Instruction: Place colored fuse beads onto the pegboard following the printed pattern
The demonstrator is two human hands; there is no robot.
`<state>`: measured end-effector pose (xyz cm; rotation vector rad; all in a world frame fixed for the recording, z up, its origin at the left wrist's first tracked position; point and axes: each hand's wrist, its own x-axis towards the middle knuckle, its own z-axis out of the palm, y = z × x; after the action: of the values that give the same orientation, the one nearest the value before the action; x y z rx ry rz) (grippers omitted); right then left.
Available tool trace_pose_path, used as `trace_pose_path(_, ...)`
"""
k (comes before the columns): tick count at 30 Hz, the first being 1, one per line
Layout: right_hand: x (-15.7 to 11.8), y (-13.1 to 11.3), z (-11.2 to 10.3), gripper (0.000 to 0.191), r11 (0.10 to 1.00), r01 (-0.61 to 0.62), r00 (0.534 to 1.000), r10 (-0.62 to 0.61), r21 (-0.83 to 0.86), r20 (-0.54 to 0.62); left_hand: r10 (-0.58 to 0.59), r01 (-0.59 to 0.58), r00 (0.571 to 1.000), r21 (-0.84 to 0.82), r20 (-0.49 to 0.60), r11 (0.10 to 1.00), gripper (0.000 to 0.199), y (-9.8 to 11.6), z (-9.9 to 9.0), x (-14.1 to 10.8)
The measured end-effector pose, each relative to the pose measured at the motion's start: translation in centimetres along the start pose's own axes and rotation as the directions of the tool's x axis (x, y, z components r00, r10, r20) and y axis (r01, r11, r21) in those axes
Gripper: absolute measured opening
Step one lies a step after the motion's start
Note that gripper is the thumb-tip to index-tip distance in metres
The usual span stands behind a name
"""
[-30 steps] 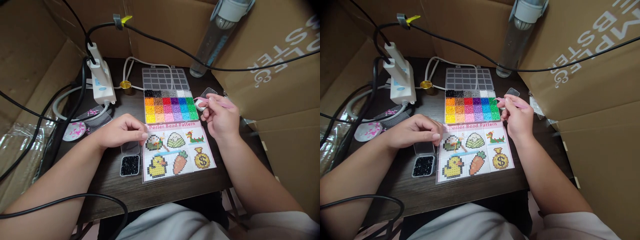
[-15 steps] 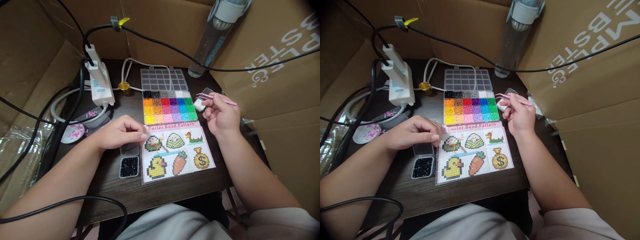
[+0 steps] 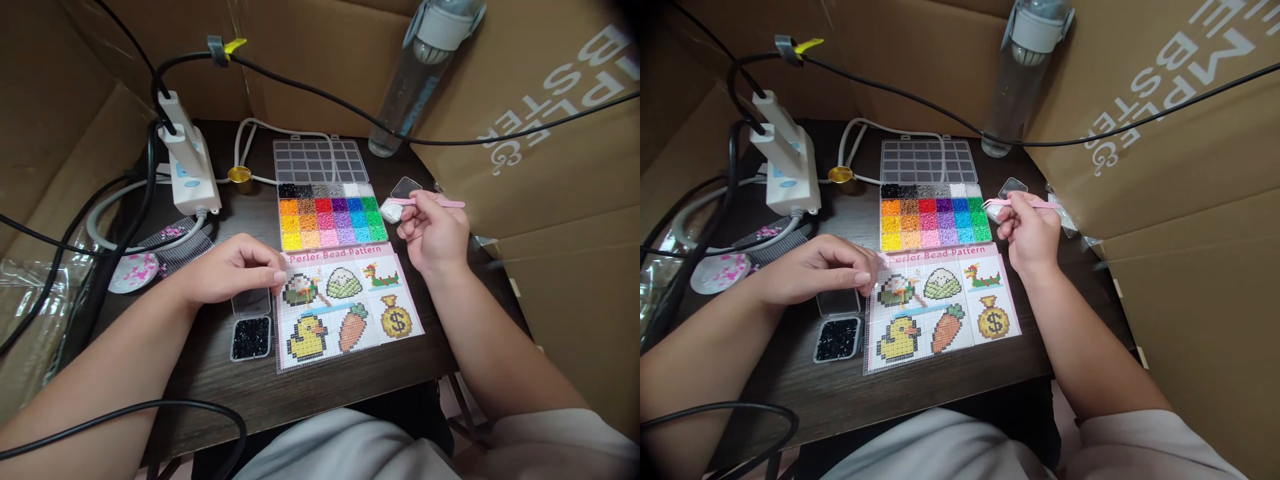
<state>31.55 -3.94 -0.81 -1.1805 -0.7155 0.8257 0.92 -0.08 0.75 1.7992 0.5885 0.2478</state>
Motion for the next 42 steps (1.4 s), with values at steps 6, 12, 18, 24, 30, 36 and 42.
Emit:
trace_pose_path(6,-0.25,0.06,0.28,0.013,0.999,-0.038,0.998,0.039,-0.02,0.047,0.001,-0.001,1.0,-0.011,0.001,1.0,0.025,0.11,0.03,0.01)
trace_pose_path(12,-0.46,0.27,0.33,0.016,0.998,-0.001,0.994,0.007,-0.056,0.111,0.008,-0.008,1.0,-0.011,-0.007,1.0,0.025,0.0,0.06,0.03)
trace_pose_path(18,-0.55,0.44,0.23,0.017,0.998,0.018,0.993,-0.011,-0.061,0.118,0.012,-0.012,1.0,-0.012,-0.01,1.0,0.025,-0.01,0.07,0.03)
trace_pose_path(24,-0.5,0.42,0.06,0.015,0.998,-0.032,0.99,0.039,-0.051,0.136,-0.014,0.013,1.0,-0.027,-0.015,1.0,0.025,0.08,0.16,-0.04)
trace_pose_path(30,-0.72,0.21,0.3,0.007,0.998,-0.029,0.995,0.035,-0.057,0.098,-0.013,0.012,1.0,-0.039,-0.019,0.999,0.025,-0.13,0.2,-0.08)
trace_pose_path(36,-0.73,0.34,0.07,0.007,0.997,-0.031,0.993,0.039,-0.07,0.115,-0.01,0.01,1.0,-0.034,-0.013,0.999,0.024,-0.32,0.2,-0.06)
trace_pose_path(42,-0.57,0.48,0.05,0.006,0.996,-0.019,0.991,0.03,-0.082,0.133,-0.006,0.006,1.0,-0.027,-0.023,1.0,0.025,-0.25,0.24,-0.03)
